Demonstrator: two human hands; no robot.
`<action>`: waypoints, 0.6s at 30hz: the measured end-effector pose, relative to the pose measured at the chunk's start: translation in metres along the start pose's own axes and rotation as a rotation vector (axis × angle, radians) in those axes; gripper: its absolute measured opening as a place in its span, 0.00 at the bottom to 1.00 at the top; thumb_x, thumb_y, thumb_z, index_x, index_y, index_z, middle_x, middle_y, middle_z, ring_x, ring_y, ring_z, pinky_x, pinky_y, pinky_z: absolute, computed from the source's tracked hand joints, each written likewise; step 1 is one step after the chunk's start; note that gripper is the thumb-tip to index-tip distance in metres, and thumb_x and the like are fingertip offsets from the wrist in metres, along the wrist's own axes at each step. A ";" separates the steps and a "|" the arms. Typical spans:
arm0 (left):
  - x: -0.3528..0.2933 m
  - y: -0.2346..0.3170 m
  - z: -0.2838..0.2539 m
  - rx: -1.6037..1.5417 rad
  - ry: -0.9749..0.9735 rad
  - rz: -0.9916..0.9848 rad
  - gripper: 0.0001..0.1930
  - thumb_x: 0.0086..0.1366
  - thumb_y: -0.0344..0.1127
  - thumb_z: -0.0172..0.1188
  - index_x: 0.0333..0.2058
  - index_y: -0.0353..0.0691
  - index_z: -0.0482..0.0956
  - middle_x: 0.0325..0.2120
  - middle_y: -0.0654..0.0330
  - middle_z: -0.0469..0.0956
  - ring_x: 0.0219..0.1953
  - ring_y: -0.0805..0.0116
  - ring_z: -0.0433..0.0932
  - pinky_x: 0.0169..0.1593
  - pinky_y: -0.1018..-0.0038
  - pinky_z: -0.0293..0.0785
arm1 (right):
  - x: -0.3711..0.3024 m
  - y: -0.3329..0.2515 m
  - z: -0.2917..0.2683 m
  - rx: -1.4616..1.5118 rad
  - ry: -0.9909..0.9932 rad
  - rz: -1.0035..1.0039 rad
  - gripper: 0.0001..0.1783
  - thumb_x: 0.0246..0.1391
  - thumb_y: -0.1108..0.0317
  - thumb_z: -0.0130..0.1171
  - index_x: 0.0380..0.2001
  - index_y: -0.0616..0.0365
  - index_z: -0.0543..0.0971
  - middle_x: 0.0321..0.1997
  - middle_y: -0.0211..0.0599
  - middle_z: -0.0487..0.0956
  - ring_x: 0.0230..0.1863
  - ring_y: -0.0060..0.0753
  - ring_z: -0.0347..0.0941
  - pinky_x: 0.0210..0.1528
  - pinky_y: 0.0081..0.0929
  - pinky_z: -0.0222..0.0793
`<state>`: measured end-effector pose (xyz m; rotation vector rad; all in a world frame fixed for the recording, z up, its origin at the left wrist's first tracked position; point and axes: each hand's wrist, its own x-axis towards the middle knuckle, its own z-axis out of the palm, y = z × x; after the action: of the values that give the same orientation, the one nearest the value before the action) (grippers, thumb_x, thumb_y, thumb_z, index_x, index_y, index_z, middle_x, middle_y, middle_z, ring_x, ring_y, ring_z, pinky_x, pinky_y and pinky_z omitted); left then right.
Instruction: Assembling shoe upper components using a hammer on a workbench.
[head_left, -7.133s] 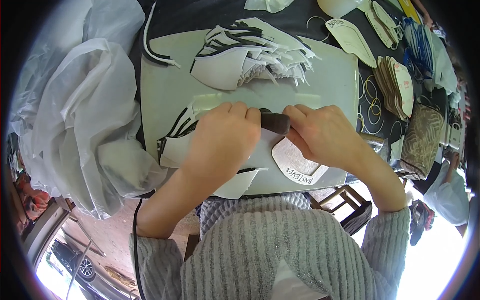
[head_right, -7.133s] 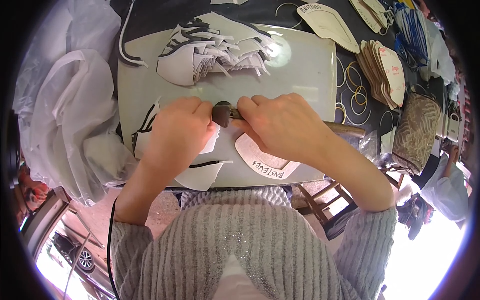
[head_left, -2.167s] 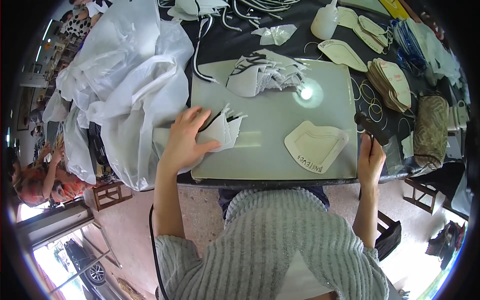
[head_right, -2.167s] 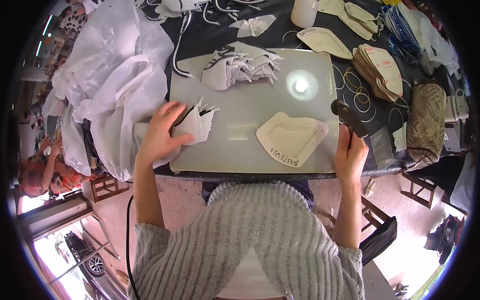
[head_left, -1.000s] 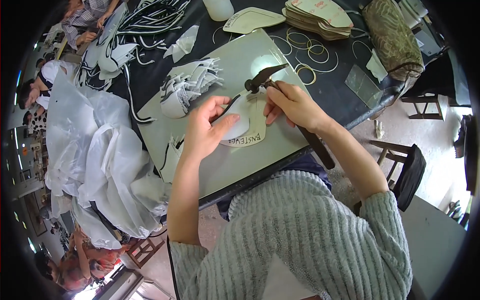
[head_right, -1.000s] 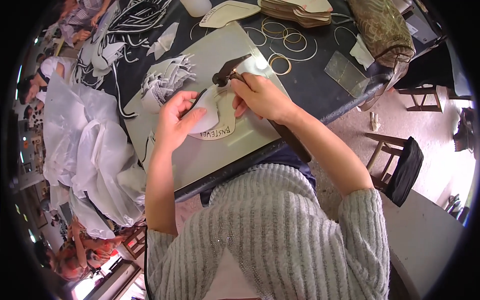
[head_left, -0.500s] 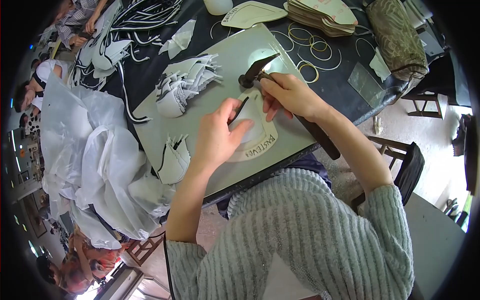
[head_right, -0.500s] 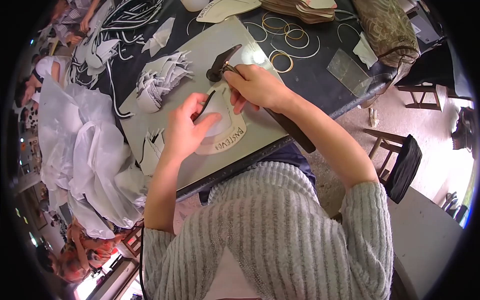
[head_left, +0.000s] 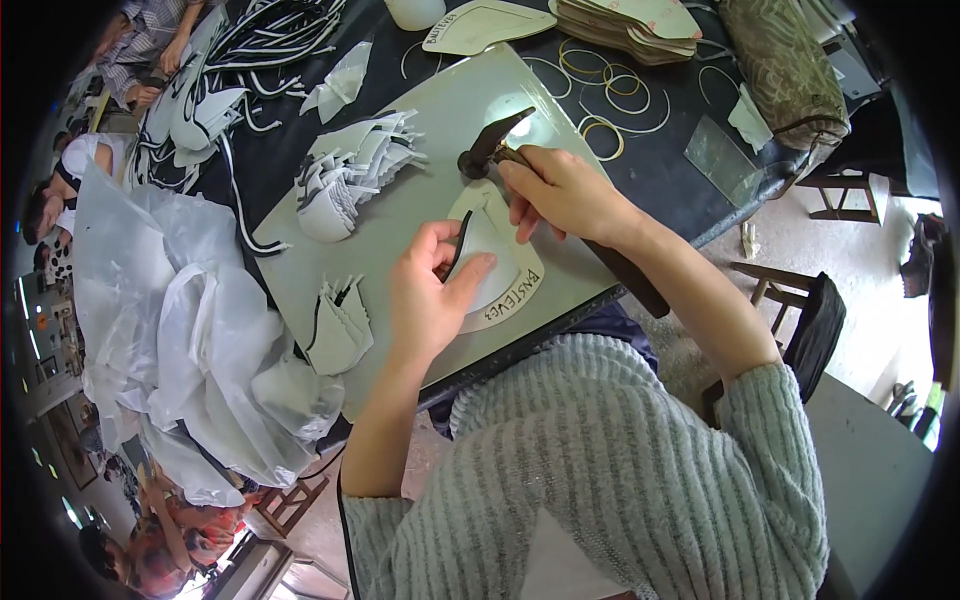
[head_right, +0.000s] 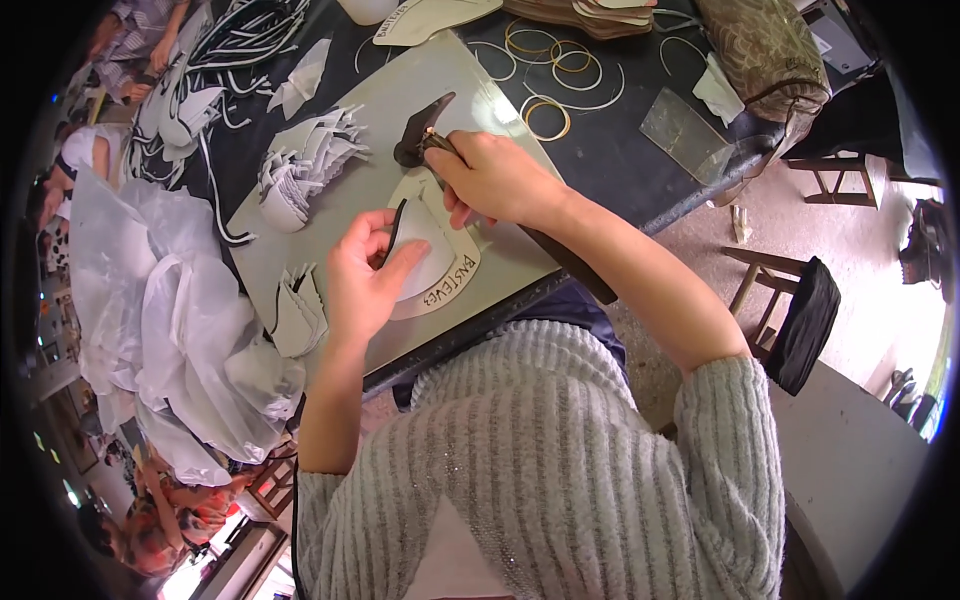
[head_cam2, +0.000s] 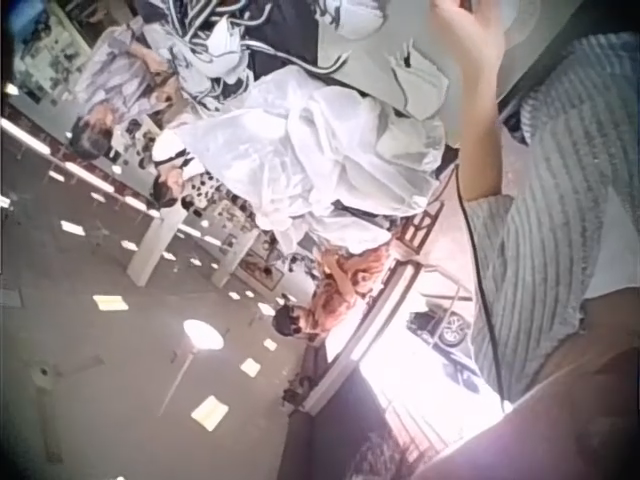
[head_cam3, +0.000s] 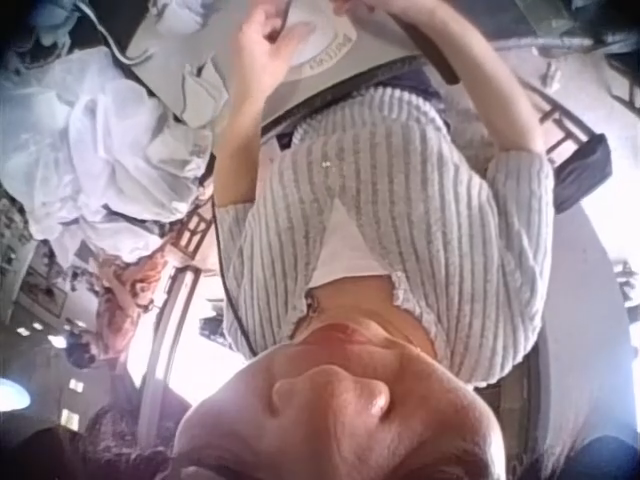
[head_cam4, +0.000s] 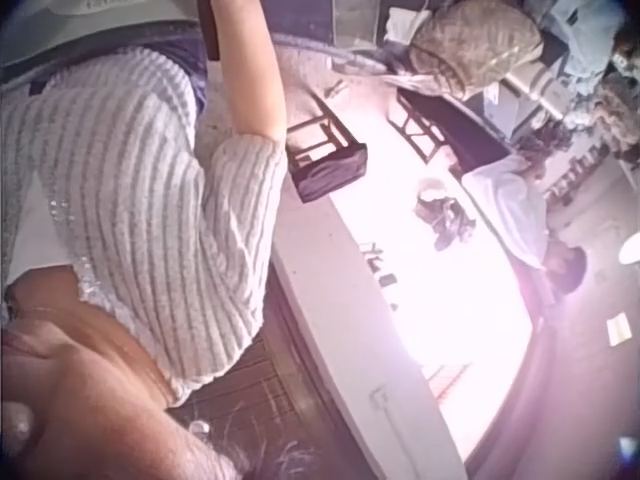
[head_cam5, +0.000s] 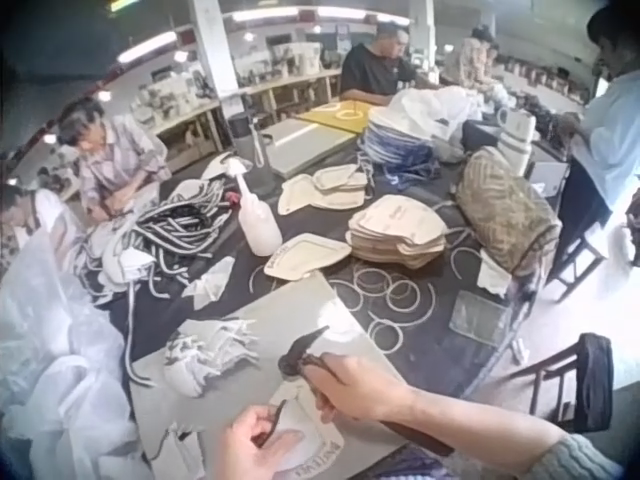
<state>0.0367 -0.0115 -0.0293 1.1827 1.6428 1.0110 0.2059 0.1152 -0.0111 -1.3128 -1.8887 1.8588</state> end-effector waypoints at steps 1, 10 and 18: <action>0.000 0.001 0.000 -0.002 -0.001 -0.001 0.18 0.58 0.29 0.69 0.44 0.29 0.74 0.24 0.57 0.83 0.25 0.79 0.77 0.29 0.80 0.70 | -0.001 0.000 -0.001 -0.001 0.001 0.002 0.20 0.68 0.56 0.46 0.34 0.65 0.73 0.26 0.36 0.81 0.25 0.27 0.82 0.17 0.23 0.70; -0.003 -0.003 0.000 -0.016 -0.021 -0.022 0.18 0.57 0.29 0.69 0.43 0.29 0.74 0.24 0.57 0.83 0.25 0.79 0.78 0.30 0.80 0.71 | -0.002 -0.001 0.001 -0.010 0.005 0.015 0.21 0.68 0.55 0.45 0.35 0.65 0.73 0.26 0.35 0.81 0.25 0.27 0.82 0.18 0.23 0.70; -0.006 -0.006 0.008 0.077 0.077 0.035 0.16 0.58 0.28 0.69 0.43 0.30 0.75 0.26 0.60 0.83 0.26 0.82 0.76 0.30 0.82 0.70 | -0.004 -0.002 0.000 -0.029 0.011 0.012 0.21 0.68 0.55 0.45 0.35 0.65 0.73 0.26 0.36 0.81 0.26 0.25 0.82 0.18 0.23 0.71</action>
<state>0.0433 -0.0174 -0.0364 1.2406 1.7405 1.0340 0.2069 0.1128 -0.0079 -1.3430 -1.9142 1.8328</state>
